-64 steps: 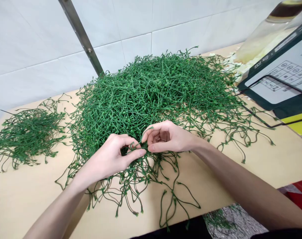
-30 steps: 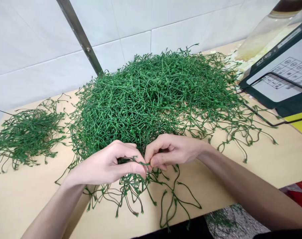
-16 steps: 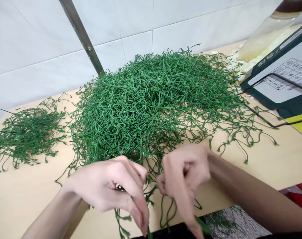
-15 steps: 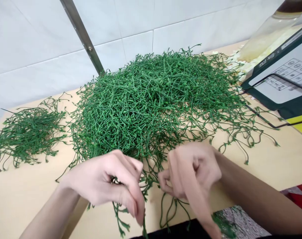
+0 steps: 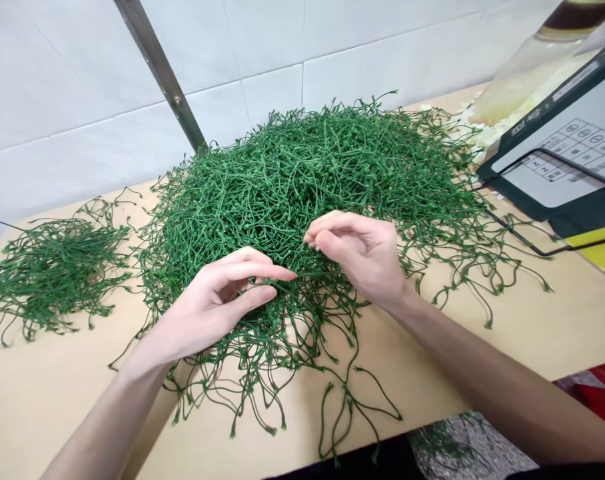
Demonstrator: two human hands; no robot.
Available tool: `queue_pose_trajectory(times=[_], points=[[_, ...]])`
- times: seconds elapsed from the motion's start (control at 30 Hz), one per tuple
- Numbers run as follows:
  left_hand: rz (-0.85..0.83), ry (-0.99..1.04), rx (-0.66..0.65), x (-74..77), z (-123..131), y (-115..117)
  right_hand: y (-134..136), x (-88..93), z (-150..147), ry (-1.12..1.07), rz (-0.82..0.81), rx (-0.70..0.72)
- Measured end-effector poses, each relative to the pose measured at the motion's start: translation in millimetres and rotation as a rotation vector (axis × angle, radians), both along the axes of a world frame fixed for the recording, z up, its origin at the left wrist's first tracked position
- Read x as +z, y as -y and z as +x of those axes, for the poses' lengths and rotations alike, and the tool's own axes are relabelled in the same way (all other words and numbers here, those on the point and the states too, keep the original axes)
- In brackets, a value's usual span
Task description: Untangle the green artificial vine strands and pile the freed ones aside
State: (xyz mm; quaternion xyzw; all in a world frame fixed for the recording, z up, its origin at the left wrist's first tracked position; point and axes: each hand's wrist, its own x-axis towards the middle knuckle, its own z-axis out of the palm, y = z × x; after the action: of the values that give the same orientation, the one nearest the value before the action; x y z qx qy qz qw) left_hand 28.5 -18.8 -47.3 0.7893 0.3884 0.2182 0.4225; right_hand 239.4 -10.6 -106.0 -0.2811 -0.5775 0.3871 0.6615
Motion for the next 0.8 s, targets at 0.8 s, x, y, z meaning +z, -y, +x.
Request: queue_pose_trajectory(times=[0.8], points=[[-0.102,0.021,0.209,-2.7,-1.2,1.1,-0.4,-3.2,2.8,0.085,-0.386,0.595]])
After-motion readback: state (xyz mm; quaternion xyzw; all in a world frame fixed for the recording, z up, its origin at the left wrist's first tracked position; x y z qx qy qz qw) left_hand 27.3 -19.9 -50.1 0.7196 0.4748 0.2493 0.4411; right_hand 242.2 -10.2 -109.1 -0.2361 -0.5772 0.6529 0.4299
